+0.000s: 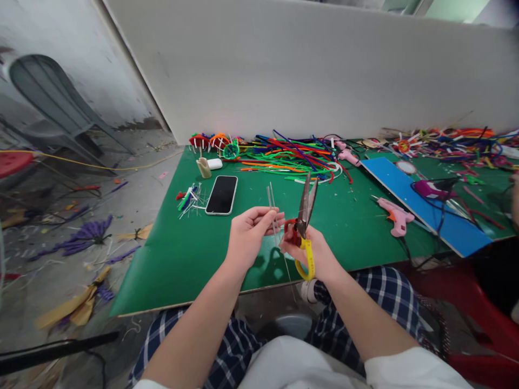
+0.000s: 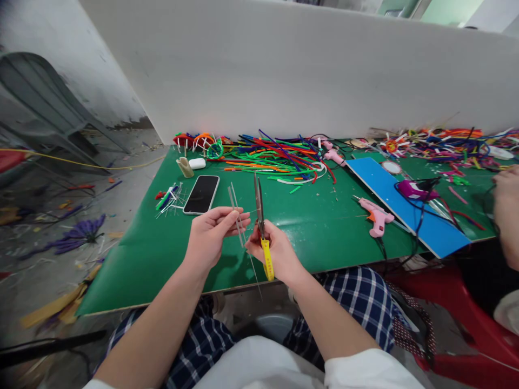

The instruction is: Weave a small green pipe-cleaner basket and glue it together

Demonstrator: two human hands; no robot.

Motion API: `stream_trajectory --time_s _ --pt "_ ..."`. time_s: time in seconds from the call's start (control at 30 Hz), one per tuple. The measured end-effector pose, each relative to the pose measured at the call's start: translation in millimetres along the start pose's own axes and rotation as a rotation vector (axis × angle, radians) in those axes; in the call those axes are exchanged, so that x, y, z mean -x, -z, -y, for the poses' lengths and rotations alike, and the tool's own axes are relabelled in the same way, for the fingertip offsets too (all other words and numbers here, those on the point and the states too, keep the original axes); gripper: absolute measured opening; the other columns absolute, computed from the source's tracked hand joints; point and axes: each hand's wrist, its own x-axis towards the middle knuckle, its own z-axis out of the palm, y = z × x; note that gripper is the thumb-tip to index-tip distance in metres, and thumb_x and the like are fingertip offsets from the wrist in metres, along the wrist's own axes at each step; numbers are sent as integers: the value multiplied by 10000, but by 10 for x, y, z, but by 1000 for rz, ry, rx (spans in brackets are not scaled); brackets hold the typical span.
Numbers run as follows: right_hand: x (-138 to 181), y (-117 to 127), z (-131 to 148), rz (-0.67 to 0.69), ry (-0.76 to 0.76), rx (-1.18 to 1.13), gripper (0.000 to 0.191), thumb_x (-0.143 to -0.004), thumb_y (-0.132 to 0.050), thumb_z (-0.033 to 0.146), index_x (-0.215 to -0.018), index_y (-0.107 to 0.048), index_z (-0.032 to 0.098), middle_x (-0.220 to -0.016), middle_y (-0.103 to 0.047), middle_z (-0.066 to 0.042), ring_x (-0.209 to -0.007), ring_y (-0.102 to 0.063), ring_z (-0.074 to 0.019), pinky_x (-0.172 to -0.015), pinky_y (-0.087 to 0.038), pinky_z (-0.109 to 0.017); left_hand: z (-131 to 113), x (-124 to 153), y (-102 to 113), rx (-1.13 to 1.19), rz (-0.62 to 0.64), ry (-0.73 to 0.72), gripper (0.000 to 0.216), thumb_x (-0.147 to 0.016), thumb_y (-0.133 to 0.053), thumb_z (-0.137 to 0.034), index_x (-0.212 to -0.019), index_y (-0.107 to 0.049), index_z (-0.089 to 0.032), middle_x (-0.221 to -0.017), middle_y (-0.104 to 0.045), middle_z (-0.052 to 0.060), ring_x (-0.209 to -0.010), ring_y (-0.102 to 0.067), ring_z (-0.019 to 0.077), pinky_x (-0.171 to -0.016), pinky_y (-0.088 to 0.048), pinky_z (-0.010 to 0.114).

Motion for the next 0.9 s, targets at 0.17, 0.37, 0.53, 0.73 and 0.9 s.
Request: stream_trajectory --time_s 0.17,0.37,0.53,0.73,0.9 --pt "0 19 9 29 -1 66 258 -635 -649 261 -703 -408 199 -647 -486 47 -577 -513 -98 -586 -420 -253 9 -8 -6 1 -5 22 310 -658 -640 -359 -856 -637 -120 -784 -688 86 -735 -648 179 -653 -529 271" --pt "0 -1 0 34 9 53 261 -635 -648 269 -693 -404 196 -656 -472 47 -578 -510 -96 -588 -422 -252 25 -13 -9 38 -8 15 285 -665 -641 -334 -843 -635 -111 -762 -687 83 -726 -649 174 -652 -528 266" --pt "12 -4 -7 46 -4 57 242 -652 -635 265 -717 -412 196 -666 -473 44 -600 -512 -98 -607 -425 -256 16 -8 -6 65 -4 26 287 -658 -649 -335 -830 -640 -105 -766 -686 89 -724 -649 178 -653 -527 269" --pt "3 -13 17 24 -2 81 249 -644 -642 268 -707 -413 193 -658 -472 44 -581 -508 -95 -587 -426 -252 8 -6 -2 78 -11 54 293 -647 -659 -333 -835 -651 -108 -745 -683 84 -697 -646 166 -638 -526 256" --pt "-5 -25 31 19 17 66 242 -639 -645 263 -699 -421 193 -665 -473 40 -586 -513 -97 -588 -439 -253 8 -10 -1 68 -16 35 281 -637 -665 -332 -822 -655 -121 -703 -680 63 -641 -641 150 -630 -524 260"
